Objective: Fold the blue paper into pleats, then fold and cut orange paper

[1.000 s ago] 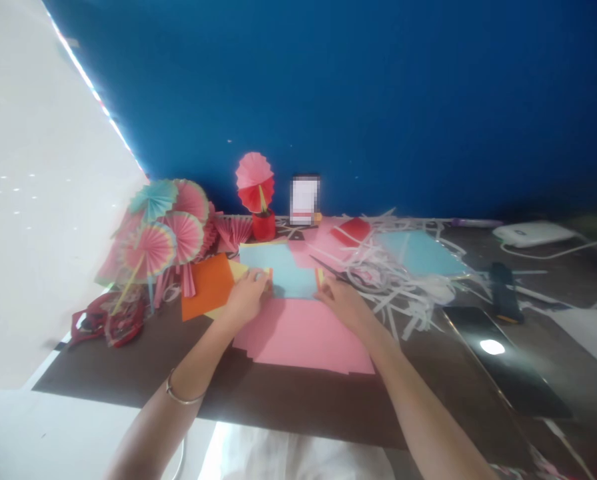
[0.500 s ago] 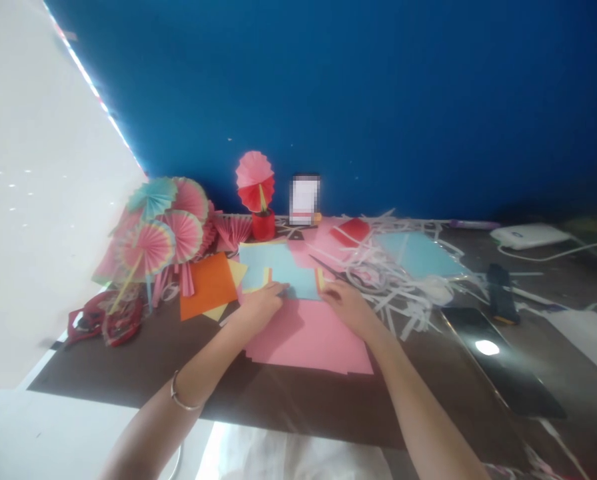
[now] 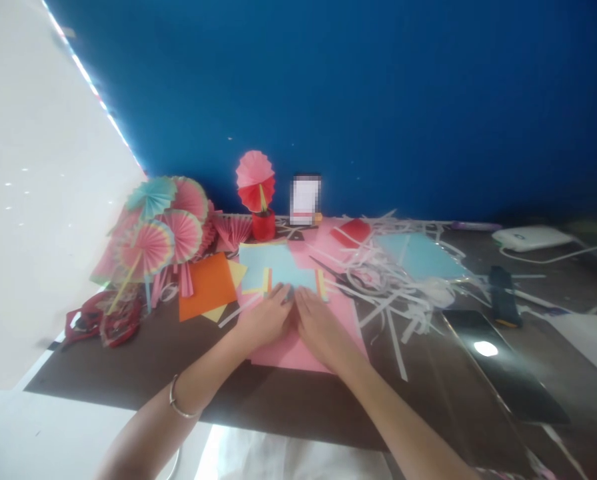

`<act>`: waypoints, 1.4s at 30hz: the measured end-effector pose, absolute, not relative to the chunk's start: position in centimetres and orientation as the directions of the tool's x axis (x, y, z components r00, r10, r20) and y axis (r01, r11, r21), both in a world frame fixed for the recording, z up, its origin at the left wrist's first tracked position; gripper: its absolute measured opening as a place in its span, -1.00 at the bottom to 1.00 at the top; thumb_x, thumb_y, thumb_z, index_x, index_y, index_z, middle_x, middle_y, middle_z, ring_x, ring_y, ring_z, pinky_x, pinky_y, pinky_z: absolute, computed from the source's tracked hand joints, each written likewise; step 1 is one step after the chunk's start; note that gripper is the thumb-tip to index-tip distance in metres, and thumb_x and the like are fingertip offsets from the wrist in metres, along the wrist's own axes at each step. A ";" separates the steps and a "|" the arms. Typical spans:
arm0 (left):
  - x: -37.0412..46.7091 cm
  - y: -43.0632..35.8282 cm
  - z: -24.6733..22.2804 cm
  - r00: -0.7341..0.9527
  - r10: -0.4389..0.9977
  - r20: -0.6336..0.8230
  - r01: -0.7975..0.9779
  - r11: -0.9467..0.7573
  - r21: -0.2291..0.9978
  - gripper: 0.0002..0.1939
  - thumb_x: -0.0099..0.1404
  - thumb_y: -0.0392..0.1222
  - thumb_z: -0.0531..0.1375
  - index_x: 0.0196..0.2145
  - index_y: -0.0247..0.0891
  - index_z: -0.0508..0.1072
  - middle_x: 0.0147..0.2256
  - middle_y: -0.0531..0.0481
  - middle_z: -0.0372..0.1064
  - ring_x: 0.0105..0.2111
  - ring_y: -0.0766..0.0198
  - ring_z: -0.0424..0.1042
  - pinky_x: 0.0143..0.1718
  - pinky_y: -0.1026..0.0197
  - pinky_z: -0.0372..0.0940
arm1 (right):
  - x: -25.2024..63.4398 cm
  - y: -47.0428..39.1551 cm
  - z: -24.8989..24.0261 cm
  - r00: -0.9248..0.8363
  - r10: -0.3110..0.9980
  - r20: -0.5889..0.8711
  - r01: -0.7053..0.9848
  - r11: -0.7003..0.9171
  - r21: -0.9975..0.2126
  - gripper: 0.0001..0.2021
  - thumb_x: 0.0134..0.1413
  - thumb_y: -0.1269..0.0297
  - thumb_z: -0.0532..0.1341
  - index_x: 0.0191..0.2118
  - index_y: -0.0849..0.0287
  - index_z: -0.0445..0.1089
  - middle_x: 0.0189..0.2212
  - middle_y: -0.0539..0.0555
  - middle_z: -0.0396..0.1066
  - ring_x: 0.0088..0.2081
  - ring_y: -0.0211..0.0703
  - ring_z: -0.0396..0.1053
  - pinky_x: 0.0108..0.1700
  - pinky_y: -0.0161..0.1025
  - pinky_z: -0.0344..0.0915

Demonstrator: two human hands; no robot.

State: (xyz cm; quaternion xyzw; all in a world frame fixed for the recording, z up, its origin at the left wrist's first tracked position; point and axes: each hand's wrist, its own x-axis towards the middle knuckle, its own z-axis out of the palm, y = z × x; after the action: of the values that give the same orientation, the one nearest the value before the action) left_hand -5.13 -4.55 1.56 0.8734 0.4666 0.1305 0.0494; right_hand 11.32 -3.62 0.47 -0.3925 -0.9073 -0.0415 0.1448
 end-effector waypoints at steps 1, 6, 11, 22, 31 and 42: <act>-5.1 -4.5 1.6 0.539 0.823 0.178 0.802 -0.566 0.189 -0.56 0.21 -0.44 -0.07 0.06 -0.46 0.18 0.11 -0.32 0.14 0.20 0.05 0.01 0.15 0.01 0.06 | 11.2 -3.9 0.5 -0.670 0.698 0.254 0.719 0.695 -0.010 -0.57 0.11 0.46 -0.08 0.07 0.56 0.19 0.10 0.42 0.18 0.16 0.08 0.08 0.17 -0.03 0.04; -5.3 -4.3 2.1 0.574 0.807 0.137 0.805 -0.587 0.083 -0.59 0.21 -0.47 -0.09 0.03 -0.46 0.22 0.07 -0.25 0.22 0.16 0.08 0.09 0.18 0.06 0.02 | 12.0 -4.1 0.4 -0.594 0.795 0.123 0.798 0.601 -0.035 -0.51 0.14 0.33 -0.11 0.14 0.51 0.12 0.15 0.38 0.10 0.20 0.07 0.01 0.18 0.01 0.02; -6.1 -4.0 1.9 0.593 0.797 0.118 0.797 -0.601 0.054 -0.54 0.21 -0.56 -0.17 0.04 -0.48 0.20 0.07 -0.23 0.22 0.15 0.17 0.12 0.17 0.11 0.05 | 12.8 -4.0 0.7 -0.472 0.879 0.071 0.866 0.478 -0.150 -0.41 0.19 0.10 -0.14 0.15 0.52 0.11 0.15 0.41 0.08 0.20 0.08 0.03 0.16 -0.02 0.05; -6.9 -3.2 1.5 0.556 0.812 0.179 0.826 -0.563 -0.012 -0.61 0.19 -0.60 -0.11 -0.11 -0.39 0.32 -0.06 -0.21 0.33 0.03 0.20 0.28 0.09 0.19 0.16 | 14.6 -2.2 1.0 -0.477 0.826 0.299 0.829 0.537 -0.160 -0.67 0.15 0.34 0.00 -0.01 0.27 0.32 0.00 0.27 0.32 0.08 0.05 0.19 0.07 -0.02 0.14; -8.4 -2.3 2.1 0.474 0.803 0.361 0.795 -0.567 0.217 -0.77 0.27 -0.39 0.00 -0.19 -0.32 0.39 -0.20 -0.15 0.38 -0.16 0.17 0.35 -0.13 0.11 0.26 | 15.0 -0.8 1.9 -0.488 0.765 0.420 0.714 0.626 -0.312 -0.74 0.18 0.36 -0.03 -0.36 0.23 0.39 -0.37 0.15 0.43 -0.26 -0.07 0.33 -0.15 -0.12 0.19; -9.7 -1.5 3.1 0.198 0.980 0.028 0.499 -0.125 0.858 -0.72 0.11 -0.01 0.21 -0.34 -0.27 0.54 -0.34 -0.05 0.50 -0.37 0.26 0.42 -0.33 0.28 0.28 | 16.7 -0.3 4.9 -0.371 0.928 0.020 0.533 0.230 -0.814 -0.78 -0.03 0.17 0.17 -0.38 0.19 0.49 -0.36 0.05 0.52 -0.31 -0.10 0.43 -0.24 -0.24 0.31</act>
State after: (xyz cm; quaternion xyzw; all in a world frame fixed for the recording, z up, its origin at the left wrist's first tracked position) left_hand -9.74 -1.50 3.07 0.6777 0.5454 0.3215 0.3740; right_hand 16.74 -0.33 4.89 -0.4946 -0.7384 0.3746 0.2641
